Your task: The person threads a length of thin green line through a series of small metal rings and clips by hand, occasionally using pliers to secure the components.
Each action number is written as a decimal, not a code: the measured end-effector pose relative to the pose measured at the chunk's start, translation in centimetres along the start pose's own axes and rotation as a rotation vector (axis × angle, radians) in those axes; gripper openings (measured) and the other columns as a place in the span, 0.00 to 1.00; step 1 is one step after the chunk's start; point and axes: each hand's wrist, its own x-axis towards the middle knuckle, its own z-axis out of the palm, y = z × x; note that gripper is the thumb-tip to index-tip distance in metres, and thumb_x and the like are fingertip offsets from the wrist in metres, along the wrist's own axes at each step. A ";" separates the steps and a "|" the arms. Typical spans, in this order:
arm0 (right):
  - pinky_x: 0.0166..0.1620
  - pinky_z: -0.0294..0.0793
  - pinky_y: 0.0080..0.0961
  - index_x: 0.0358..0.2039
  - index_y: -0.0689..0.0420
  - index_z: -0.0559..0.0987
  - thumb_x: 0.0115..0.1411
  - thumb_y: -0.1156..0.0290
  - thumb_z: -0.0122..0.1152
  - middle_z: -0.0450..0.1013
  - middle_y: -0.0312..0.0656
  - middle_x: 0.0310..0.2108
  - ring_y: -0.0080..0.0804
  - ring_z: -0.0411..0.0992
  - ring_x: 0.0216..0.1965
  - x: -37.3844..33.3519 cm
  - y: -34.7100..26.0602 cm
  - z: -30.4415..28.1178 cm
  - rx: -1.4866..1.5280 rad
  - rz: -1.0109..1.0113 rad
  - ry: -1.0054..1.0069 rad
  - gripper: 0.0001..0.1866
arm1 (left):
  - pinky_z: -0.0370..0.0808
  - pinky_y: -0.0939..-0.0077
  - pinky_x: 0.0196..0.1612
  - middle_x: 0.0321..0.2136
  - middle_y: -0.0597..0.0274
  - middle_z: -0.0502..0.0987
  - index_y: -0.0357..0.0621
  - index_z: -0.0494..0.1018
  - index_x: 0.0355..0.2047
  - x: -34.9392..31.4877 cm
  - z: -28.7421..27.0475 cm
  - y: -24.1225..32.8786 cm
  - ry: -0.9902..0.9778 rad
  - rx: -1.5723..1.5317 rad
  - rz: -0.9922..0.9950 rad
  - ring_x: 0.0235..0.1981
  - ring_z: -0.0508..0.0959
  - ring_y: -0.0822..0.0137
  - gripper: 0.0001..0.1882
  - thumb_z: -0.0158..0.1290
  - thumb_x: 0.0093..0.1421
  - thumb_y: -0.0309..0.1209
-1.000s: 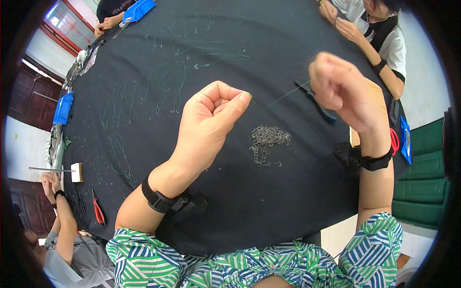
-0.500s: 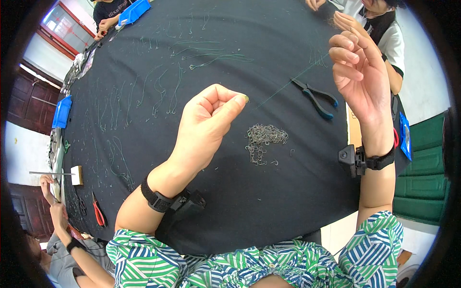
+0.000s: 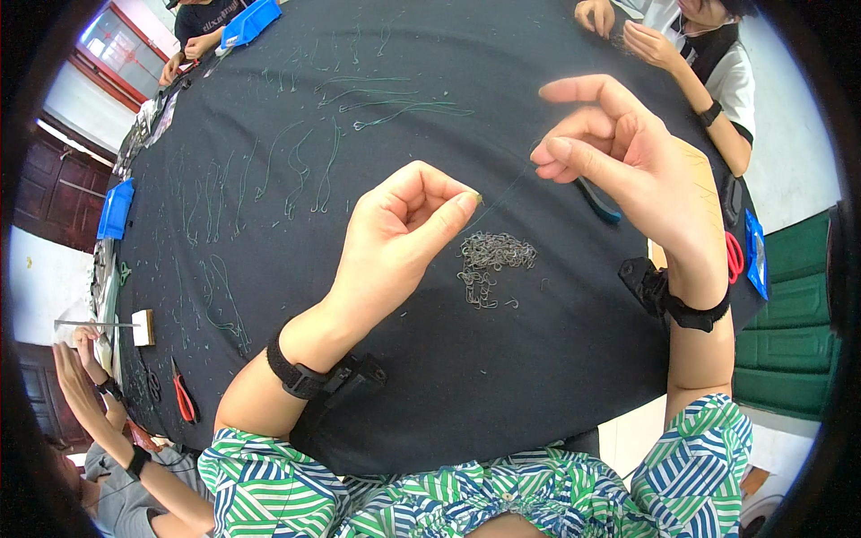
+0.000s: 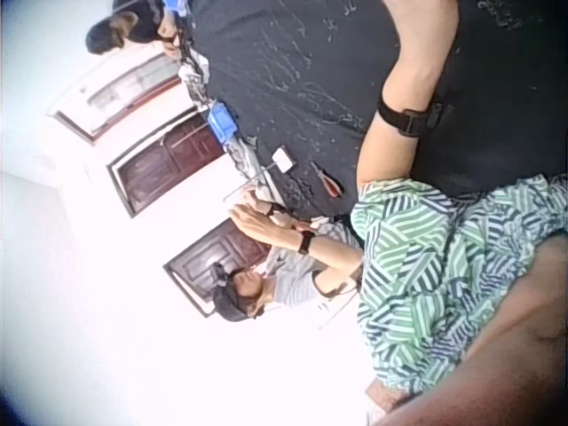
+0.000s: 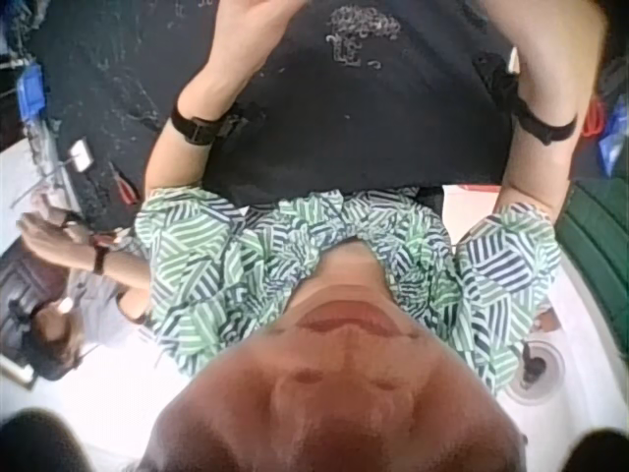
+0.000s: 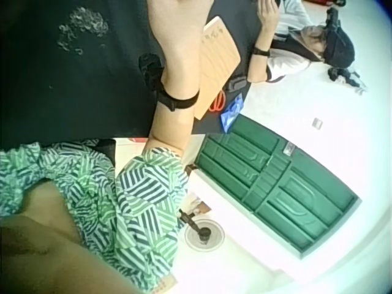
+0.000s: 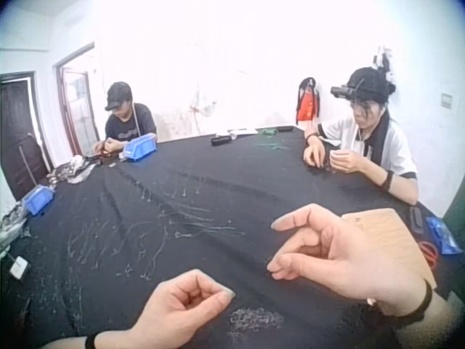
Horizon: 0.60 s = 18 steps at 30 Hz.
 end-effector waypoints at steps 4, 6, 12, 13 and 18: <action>0.40 0.78 0.20 0.43 0.66 0.76 0.62 0.76 0.58 0.78 0.41 0.33 0.25 0.78 0.36 -0.1 0.0 0.4 0.001 0.024 -0.016 0.10 | 0.69 0.88 0.35 0.28 0.73 0.76 0.41 0.75 0.36 0.0 0.0 -0.2 -0.018 -0.010 -0.003 0.29 0.72 0.84 0.04 0.55 0.66 0.28; 0.43 0.78 0.18 0.41 0.63 0.78 0.65 0.74 0.58 0.78 0.38 0.34 0.21 0.77 0.37 -0.2 -0.2 0.3 -0.221 0.064 -0.085 0.07 | 0.72 0.86 0.37 0.29 0.70 0.78 0.41 0.75 0.37 0.0 0.0 -0.2 -0.054 0.008 -0.025 0.32 0.76 0.82 0.04 0.55 0.66 0.28; 0.34 0.75 0.19 0.36 0.63 0.78 0.61 0.74 0.60 0.77 0.38 0.25 0.20 0.76 0.30 -0.4 0.6 2.0 -0.267 -0.050 -0.057 0.06 | 0.73 0.87 0.35 0.30 0.65 0.80 0.38 0.75 0.38 0.1 0.0 -0.4 -0.066 -0.001 -0.026 0.31 0.77 0.81 0.07 0.56 0.65 0.30; 0.34 0.75 0.19 0.36 0.63 0.78 0.61 0.74 0.60 0.77 0.38 0.25 0.20 0.76 0.30 -0.4 0.7 2.0 -0.266 -0.050 -0.059 0.06 | 0.73 0.87 0.35 0.30 0.65 0.80 0.38 0.75 0.38 0.1 0.0 -0.4 -0.064 -0.001 -0.027 0.31 0.77 0.81 0.07 0.56 0.65 0.30; 0.32 0.74 0.22 0.34 0.63 0.77 0.60 0.73 0.62 0.77 0.43 0.25 0.24 0.77 0.28 -0.4 1.1 2.4 -0.337 -0.143 -0.098 0.06 | 0.75 0.85 0.39 0.31 0.66 0.80 0.40 0.76 0.39 -0.1 0.2 0.0 -0.098 -0.053 -0.062 0.33 0.79 0.79 0.06 0.56 0.65 0.30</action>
